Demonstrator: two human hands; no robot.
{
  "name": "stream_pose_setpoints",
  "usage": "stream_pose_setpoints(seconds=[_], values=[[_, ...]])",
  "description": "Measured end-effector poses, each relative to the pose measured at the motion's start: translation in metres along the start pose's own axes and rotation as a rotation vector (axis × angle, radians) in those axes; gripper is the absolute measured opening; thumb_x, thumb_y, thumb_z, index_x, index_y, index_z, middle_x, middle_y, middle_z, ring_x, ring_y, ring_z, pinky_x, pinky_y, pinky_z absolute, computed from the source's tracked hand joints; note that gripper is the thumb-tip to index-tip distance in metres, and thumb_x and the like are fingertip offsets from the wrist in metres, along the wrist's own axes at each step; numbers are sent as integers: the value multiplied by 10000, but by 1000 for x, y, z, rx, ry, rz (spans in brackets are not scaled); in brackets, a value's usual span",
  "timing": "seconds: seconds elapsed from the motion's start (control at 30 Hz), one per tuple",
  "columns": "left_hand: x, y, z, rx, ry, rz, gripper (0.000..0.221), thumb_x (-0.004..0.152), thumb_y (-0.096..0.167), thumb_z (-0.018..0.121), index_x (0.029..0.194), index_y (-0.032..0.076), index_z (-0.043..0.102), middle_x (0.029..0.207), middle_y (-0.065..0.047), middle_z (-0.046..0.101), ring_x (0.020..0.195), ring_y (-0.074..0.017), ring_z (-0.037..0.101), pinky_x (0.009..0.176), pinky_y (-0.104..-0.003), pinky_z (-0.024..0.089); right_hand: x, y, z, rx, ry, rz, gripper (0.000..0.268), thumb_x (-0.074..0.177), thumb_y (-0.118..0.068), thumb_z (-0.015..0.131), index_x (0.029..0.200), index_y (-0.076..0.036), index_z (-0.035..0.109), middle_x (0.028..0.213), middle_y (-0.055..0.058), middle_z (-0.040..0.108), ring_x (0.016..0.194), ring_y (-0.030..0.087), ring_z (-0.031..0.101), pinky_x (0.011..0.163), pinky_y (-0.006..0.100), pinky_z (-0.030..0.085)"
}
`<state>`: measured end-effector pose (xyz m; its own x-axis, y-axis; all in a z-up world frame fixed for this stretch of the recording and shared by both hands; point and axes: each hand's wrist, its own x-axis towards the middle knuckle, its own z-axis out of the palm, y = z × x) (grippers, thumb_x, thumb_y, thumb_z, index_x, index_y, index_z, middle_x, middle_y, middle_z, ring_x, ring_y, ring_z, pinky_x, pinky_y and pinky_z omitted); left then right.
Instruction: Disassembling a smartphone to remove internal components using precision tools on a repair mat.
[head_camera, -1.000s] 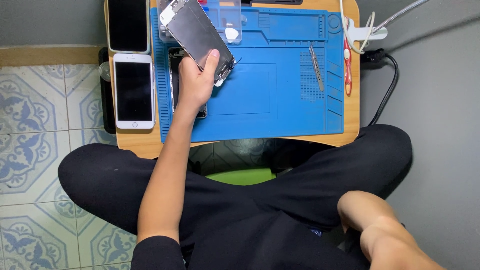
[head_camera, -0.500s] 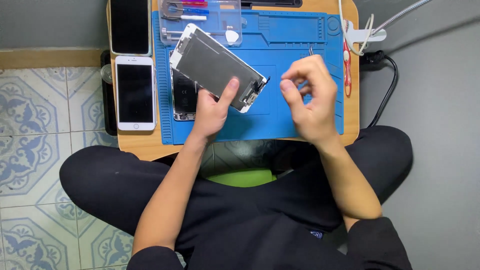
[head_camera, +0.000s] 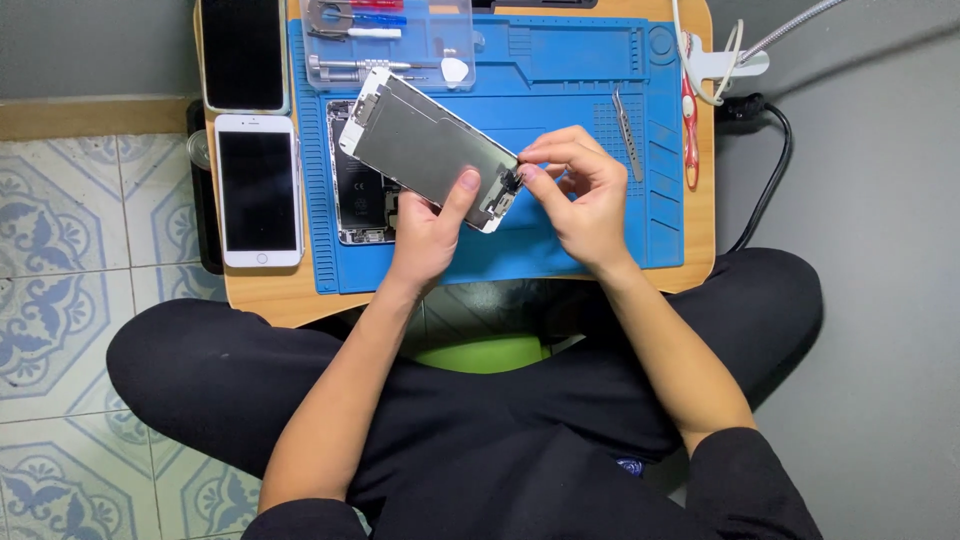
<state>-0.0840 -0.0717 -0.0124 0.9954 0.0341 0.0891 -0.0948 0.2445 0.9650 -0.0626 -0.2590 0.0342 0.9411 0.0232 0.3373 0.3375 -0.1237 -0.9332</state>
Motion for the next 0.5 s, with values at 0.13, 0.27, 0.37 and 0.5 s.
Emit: stream_pose_setpoints(seconds=[0.13, 0.27, 0.37, 0.5], values=[[4, -3, -3, 80, -66, 11, 268, 1019, 294, 790, 1207, 109, 743, 1080, -71, 772, 1027, -128, 635, 996, -448, 541, 8, -11, -13, -82, -117, 26, 45, 1014, -98, 776, 1046, -70, 790, 1039, 76, 696, 740, 127, 646, 555, 209, 488], [2, -1, -6, 178, -121, 5, 328, 1015, 302, 793, 1242, 73, 736, 1135, -153, 780, 1041, -209, 697, 987, -499, 544, 13, -16, -24, -84, -216, 45, 62, 1012, -125, 780, 1035, -69, 791, 1029, 78, 695, 779, 155, 644, 589, 235, 522], [3, 3, -4, 200, -131, -22, 379, 1023, 347, 778, 1273, 66, 729, 1174, -176, 773, 1057, -295, 738, 1011, -519, 544, 12, -8, -32, -66, -267, 88, 64, 996, -94, 788, 1050, -60, 784, 981, 68, 728, 758, 128, 620, 587, 227, 507], [2, 11, -3, 207, -156, -23, 389, 1023, 335, 776, 1292, 59, 721, 1178, -188, 771, 1062, -321, 740, 1019, -528, 541, 11, -16, -23, -111, -229, 66, 71, 984, -24, 783, 1042, -60, 802, 886, 47, 698, 673, 93, 569, 535, 216, 469]])
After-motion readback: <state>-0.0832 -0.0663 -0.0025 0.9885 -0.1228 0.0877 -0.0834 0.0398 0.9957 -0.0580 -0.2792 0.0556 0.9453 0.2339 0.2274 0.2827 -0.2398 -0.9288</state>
